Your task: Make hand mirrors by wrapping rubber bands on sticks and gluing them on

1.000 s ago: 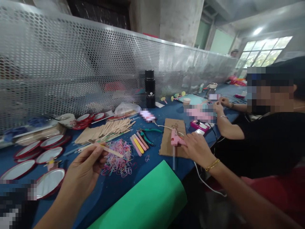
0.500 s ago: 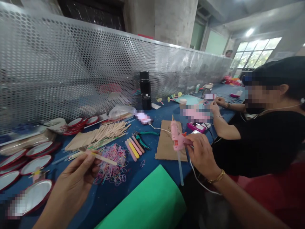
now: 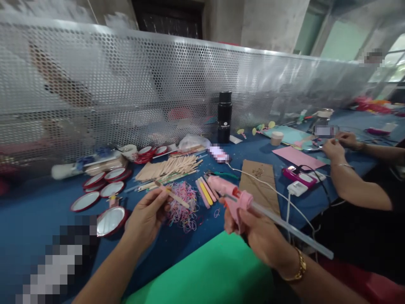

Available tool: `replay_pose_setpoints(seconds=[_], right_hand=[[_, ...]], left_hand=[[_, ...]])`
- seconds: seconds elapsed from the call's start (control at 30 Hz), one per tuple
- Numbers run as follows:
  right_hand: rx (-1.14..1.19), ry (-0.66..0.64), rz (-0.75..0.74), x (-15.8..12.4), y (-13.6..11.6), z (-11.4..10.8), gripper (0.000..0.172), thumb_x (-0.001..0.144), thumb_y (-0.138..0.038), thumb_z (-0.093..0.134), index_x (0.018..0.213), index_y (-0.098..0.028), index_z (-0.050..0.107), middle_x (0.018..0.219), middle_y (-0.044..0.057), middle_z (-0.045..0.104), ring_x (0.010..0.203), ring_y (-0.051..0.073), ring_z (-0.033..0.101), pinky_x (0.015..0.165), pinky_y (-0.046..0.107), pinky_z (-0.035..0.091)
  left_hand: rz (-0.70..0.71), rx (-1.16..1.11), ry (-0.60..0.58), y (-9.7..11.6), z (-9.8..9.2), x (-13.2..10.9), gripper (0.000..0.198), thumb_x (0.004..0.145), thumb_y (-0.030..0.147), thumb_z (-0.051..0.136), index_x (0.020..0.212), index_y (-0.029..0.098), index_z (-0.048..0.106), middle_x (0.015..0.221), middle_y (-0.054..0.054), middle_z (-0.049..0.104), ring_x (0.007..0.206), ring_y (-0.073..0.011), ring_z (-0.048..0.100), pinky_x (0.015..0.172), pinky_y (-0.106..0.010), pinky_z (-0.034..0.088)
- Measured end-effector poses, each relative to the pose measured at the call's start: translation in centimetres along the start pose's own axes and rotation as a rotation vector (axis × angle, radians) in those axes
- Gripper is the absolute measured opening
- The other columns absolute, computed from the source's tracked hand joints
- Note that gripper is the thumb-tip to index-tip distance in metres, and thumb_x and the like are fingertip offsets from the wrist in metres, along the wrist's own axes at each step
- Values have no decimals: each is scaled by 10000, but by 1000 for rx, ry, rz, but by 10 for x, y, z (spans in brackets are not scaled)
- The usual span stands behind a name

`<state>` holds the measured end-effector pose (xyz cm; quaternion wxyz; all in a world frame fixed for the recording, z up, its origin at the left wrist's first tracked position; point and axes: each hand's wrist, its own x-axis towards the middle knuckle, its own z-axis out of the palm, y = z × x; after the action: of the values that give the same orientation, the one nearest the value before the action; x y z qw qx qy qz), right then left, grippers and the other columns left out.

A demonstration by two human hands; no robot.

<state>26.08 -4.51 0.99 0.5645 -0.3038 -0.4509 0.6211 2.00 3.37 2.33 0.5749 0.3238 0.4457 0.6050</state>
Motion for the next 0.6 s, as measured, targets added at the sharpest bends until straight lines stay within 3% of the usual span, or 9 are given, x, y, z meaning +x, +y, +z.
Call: replay_pose_setpoints(seconds=[0.13,0.3,0.4,0.6], right_hand=[[59,-158,152,3,10,12,379,885,-528,579,882,-154,640,762,24,541,668,122,470,676,286,387],[-157,-191,266,8,17,-2,479,903,-598,500,1075,-181,662,898,51,576,748,132,481,683,272,395],[-247,-205,270,10,18,-7,545,886,-647,475,1145,-197,639,978,73,602,811,164,525,697,288,434],[-199,-207,213,8,20,-5,502,943,-588,412,1112,-168,629,1047,103,643,949,203,585,816,333,461]], left_hand=[[-2,5,11,2,-1,-1,326,466,203,912,740,139,747,651,16,677,488,-52,557,420,-110,487],[-26,40,9,1,-2,0,348,461,244,924,744,141,750,647,17,670,515,-60,565,443,-116,495],[-29,55,-29,-2,-5,2,338,476,283,925,724,137,747,642,20,658,514,-51,555,445,-109,483],[-33,68,-87,-5,-8,2,316,524,300,912,740,140,746,660,17,656,521,-52,559,463,-117,480]])
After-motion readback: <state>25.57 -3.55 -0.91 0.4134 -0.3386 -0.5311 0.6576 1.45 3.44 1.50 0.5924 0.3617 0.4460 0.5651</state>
